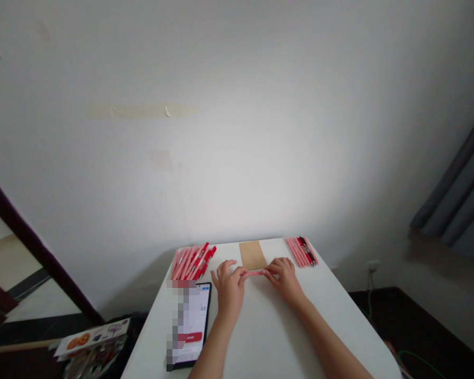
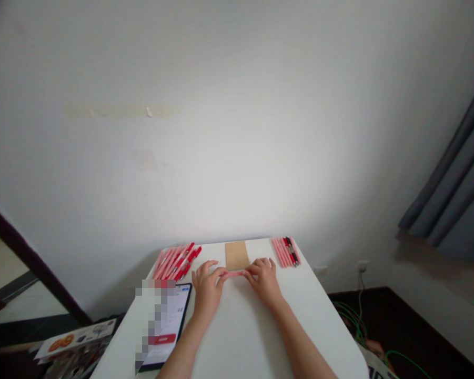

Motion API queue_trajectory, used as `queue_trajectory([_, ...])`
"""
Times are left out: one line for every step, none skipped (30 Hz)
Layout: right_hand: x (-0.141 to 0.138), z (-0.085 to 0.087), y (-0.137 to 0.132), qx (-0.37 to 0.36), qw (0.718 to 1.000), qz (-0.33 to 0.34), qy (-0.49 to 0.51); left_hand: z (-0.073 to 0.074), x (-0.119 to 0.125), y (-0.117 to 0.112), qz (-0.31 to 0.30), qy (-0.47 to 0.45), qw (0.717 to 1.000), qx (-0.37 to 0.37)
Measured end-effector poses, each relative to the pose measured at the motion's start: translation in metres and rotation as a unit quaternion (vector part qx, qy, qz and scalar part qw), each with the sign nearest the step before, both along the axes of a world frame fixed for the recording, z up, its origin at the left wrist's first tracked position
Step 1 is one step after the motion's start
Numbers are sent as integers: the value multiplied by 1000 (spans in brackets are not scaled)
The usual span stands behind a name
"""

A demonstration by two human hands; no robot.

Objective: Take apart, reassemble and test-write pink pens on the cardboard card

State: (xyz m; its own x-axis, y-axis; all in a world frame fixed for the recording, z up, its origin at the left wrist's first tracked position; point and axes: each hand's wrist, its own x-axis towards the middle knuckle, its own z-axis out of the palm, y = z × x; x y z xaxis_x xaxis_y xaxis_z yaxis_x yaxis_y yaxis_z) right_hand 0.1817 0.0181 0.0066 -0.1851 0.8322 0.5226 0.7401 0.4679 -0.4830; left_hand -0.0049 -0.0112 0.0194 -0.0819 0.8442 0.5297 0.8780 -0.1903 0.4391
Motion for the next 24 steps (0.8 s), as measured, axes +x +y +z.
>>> queue_trajectory([0, 0, 0, 0, 1000, 1, 0, 0, 0, 0, 1, 1, 1000, 0])
queue_trajectory([0, 0, 0, 1, 1000, 2, 2, 0, 0, 0, 3, 0, 1000, 1])
queue_trajectory([0, 0, -1, 3, 1000, 2, 5, 0, 0, 1, 5, -1, 1000, 2])
queue_trajectory([1, 1, -1, 6, 1000, 2, 9, 0, 0, 1, 7, -2, 1000, 3])
queue_trajectory([1, 1, -1, 8, 1000, 1, 12, 0, 0, 1, 9, -4, 1000, 3])
queue_trajectory([1, 1, -1, 9, 1000, 0, 14, -1, 0, 2, 11, -5, 1000, 3])
queue_trajectory([0, 2, -1, 9, 1000, -1, 15, -1, -1, 2, 11, -6, 1000, 4])
queue_trajectory([0, 2, -2, 8, 1000, -1, 15, -1, -1, 3, 11, -6, 1000, 4])
queue_trajectory([0, 2, -2, 7, 1000, 0, 14, -1, -1, 3, 10, -6, 1000, 5])
queue_trajectory([0, 3, -2, 7, 1000, 0, 12, -1, -1, 3, 10, -5, 1000, 5])
queue_trajectory([0, 3, -2, 7, 1000, 0, 10, -2, -1, 3, 9, -5, 1000, 6])
queue_trajectory([-1, 3, -1, 8, 1000, 1, 9, -2, -2, 3, 9, -5, 1000, 6])
queue_trajectory([-1, 2, -1, 10, 1000, 3, 7, -2, -2, 3, 9, -7, 1000, 6])
queue_trajectory([-1, 2, 0, 13, 1000, 5, 5, -2, -2, 3, 10, -8, 1000, 5])
queue_trajectory([-1, 1, 0, 16, 1000, 8, 4, -2, -2, 3, 10, -10, 1000, 4])
queue_trajectory([-1, 0, 1, 19, 1000, 10, 2, -2, -3, 3, 11, -13, 1000, 3])
queue_trajectory([-1, -1, 1, 21, 1000, 11, 0, -1, -3, 3, 10, -15, 1000, 2])
queue_trajectory([-1, -1, 2, 23, 1000, 11, -2, -1, -3, 3, 9, -16, 1000, 1])
queue_trajectory([-1, -2, 2, 24, 1000, 11, -4, 0, -3, 3, 8, -17, 1000, 1])
queue_trajectory([-1, -3, 3, 24, 1000, 11, -4, 0, -3, 3, 7, -18, 1000, 0])
queue_trajectory([-1, -3, 3, 24, 1000, 12, -3, 0, -3, 2, 6, -18, 1000, -1])
queue_trajectory([-1, -3, 3, 23, 1000, 12, 0, 0, -3, 2, 7, -18, 1000, -1])
queue_trajectory([-1, -3, 3, 23, 1000, 13, 5, 0, -3, 2, 8, -19, 1000, 0])
queue_trajectory([-1, -3, 3, 23, 1000, 13, 11, 0, -3, 3, 8, -20, 1000, 2])
